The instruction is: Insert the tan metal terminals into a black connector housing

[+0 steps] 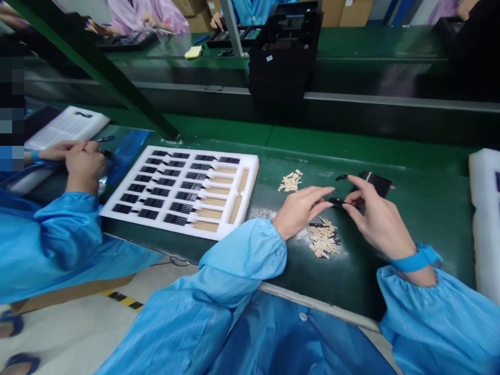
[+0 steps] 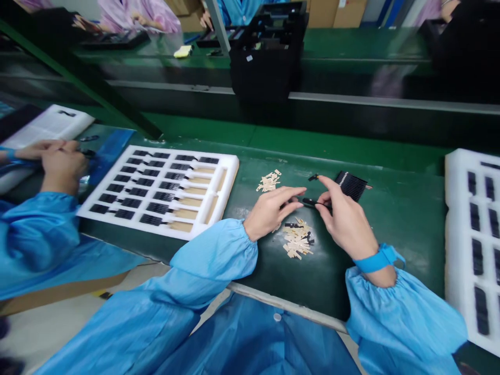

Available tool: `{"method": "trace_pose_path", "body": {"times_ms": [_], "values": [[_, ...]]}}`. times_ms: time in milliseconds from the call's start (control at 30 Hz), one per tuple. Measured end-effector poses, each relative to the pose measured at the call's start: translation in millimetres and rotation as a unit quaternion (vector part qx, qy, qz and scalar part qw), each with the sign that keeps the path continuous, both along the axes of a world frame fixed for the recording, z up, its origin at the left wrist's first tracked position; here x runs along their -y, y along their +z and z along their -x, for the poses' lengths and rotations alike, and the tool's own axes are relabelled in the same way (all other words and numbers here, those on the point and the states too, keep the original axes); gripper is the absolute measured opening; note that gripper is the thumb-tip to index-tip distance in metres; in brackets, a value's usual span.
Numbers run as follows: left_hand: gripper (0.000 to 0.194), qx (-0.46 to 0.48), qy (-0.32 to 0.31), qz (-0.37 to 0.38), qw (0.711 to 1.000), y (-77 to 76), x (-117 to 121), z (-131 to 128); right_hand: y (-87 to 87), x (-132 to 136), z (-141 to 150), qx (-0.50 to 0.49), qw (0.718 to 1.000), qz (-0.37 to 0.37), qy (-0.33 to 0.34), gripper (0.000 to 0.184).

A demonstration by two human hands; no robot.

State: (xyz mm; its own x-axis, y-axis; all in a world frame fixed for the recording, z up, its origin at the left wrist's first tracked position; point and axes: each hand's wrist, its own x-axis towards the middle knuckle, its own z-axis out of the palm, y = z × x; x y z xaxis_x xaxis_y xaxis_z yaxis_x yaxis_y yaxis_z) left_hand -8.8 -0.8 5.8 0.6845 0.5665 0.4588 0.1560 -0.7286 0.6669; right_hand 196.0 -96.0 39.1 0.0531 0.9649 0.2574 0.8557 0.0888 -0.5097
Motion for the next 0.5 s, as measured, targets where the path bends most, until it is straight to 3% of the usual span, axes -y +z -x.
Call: {"method": "trace_pose_path", "body": {"times_ms": [133,233,300,367,433,500], "values": [[0.028,-0.058,-0.008,0.019,0.998,-4.6,-0.5,-0.7,-8.8,-3.2,17.0,-0.094,0.994,-0.054,0.000,0.055],[0.028,-0.042,0.027,0.159,0.986,-8.0,-4.0,-3.6,-14.4,-5.1,23.9,-0.198,0.966,-0.147,-0.076,0.036],[0.022,-0.001,0.030,0.313,0.949,-9.0,-5.3,-7.3,-18.6,-6.4,26.8,-0.252,0.947,-0.159,-0.120,0.020],[0.015,0.037,0.020,0.447,0.894,-8.1,-4.5,-11.5,-22.9,-7.6,29.3,-0.276,0.942,-0.128,-0.141,0.013],[0.010,0.058,0.018,0.522,0.851,-5.4,-1.7,-15.0,-27.1,-8.4,31.5,-0.287,0.942,-0.095,-0.146,0.012],[0.009,0.062,0.024,0.554,0.830,-2.2,1.7,-17.3,-31.0,-8.6,33.1,-0.286,0.944,-0.084,-0.143,0.011]]}}
